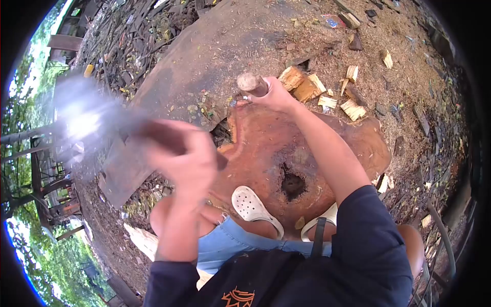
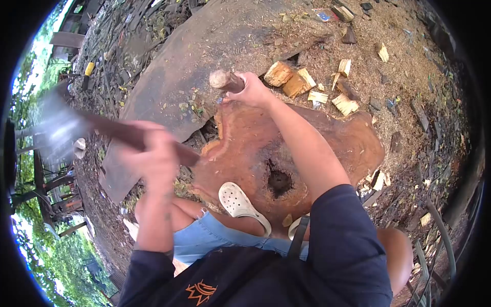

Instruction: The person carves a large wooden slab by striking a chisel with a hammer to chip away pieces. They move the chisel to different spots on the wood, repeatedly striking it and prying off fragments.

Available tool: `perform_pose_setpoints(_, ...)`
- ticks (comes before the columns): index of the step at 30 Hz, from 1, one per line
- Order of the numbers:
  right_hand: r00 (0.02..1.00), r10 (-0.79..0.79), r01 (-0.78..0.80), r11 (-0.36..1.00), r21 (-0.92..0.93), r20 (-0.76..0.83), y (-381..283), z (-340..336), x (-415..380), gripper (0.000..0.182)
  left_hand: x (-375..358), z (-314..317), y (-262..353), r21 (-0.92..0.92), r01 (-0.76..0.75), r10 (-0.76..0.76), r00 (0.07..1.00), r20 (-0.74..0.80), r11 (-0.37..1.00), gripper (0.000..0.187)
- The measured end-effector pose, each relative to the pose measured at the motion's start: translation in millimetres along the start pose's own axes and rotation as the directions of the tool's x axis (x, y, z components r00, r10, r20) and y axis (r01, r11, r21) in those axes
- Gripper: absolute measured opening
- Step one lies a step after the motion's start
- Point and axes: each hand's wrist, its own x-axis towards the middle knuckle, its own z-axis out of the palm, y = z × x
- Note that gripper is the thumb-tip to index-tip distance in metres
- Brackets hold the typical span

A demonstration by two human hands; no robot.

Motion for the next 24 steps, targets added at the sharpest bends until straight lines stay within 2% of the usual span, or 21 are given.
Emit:
perform_pose_setpoints(1,1.0,0.013,-0.012,0.999,-0.031,0.008,-5.7,-1.7,-2.1,0.032,-0.2,-4.5,-36.3,0.285,0.031,-0.071,0.989,0.131,0.958,0.034)
perform_pose_setpoints(2,0.999,0.027,-0.025,0.998,-0.063,0.025,-13.3,-1.6,-5.5,0.032,-8.3,2.9,-53.8,0.881,-0.311,-0.058,0.934,0.353,0.358,0.038)
perform_pose_setpoints(3,0.995,0.102,-0.103,0.993,-0.053,-0.022,-24.3,-1.4,-14.8,0.03,-14.4,5.8,-55.7,0.869,-0.24,-0.189,0.918,0.348,0.433,0.04)
perform_pose_setpoints(4,0.99,0.137,-0.138,0.984,-0.11,-0.017,-22.4,-3.0,-15.7,0.028,-15.1,9.1,-56.9,0.848,-0.163,-0.306,0.884,0.352,0.504,0.043)
perform_pose_setpoints(6,0.978,0.196,-0.206,0.958,-0.2,-0.067,-4.3,-4.6,-9.6,0.026,-5.0,6.6,-51.3,0.724,-0.046,-0.348,0.855,0.384,0.688,0.04)
perform_pose_setpoints(7,0.986,0.035,-0.039,0.999,-0.02,-0.162,5.3,3.0,-10.4,0.026,-9.7,1.8,-45.8,0.652,0.045,-0.388,0.833,0.394,0.757,0.038)
perform_pose_setpoints(9,0.931,-0.114,0.023,0.967,-0.254,-0.346,9.1,9.7,-11.5,0.031,-9.1,2.6,-15.1,0.334,0.366,-0.473,0.81,0.345,0.869,0.035)
perform_pose_setpoints(10,0.886,-0.203,0.037,0.927,-0.373,-0.417,4.0,17.0,-13.2,0.033,-7.0,3.5,2.9,0.14,0.502,-0.518,0.786,0.337,0.854,0.034)
perform_pose_setpoints(11,0.818,-0.244,0.039,0.927,-0.373,-0.522,-3.7,30.2,-12.4,0.036,-1.7,-2.3,14.2,0.022,0.54,-0.515,0.789,0.336,0.841,0.033)
perform_pose_setpoints(12,0.782,-0.217,0.007,0.94,-0.341,-0.584,-2.0,38.2,-7.1,0.036,4.3,-9.8,23.6,-0.098,0.572,-0.515,0.79,0.333,0.814,0.033)
perform_pose_setpoints(14,0.696,-0.159,-0.052,0.962,-0.27,-0.701,4.9,47.4,0.1,0.037,14.2,-16.1,33.4,-0.218,0.511,-0.455,0.851,0.261,0.832,0.036)
perform_pose_setpoints(17,0.648,-0.282,-0.112,0.883,-0.455,-0.707,30.7,40.2,8.2,0.031,28.8,-21.2,36.4,-0.337,0.49,-0.428,0.87,0.243,0.804,0.036)
perform_pose_setpoints(19,0.665,-0.299,-0.135,0.853,-0.504,-0.685,29.1,40.1,10.8,0.029,31.3,-26.6,37.9,-0.394,0.517,-0.461,0.856,0.235,0.76,0.036)
perform_pose_setpoints(21,0.708,-0.254,-0.115,0.879,-0.463,-0.659,17.8,38.0,14.3,0.026,30.3,-34.9,34.4,-0.41,0.583,-0.511,0.813,0.281,0.702,0.037)
perform_pose_setpoints(23,0.783,-0.292,-0.031,0.863,-0.504,-0.55,12.1,39.8,28.2,0.026,24.0,-41.3,33.2,-0.408,0.632,-0.56,0.774,0.295,0.659,0.037)
perform_pose_setpoints(24,0.751,-0.23,-0.049,0.915,-0.4,-0.619,9.1,28.0,49.1,0.027,19.8,-42.1,32.3,-0.422,0.644,-0.571,0.763,0.302,0.638,0.036)
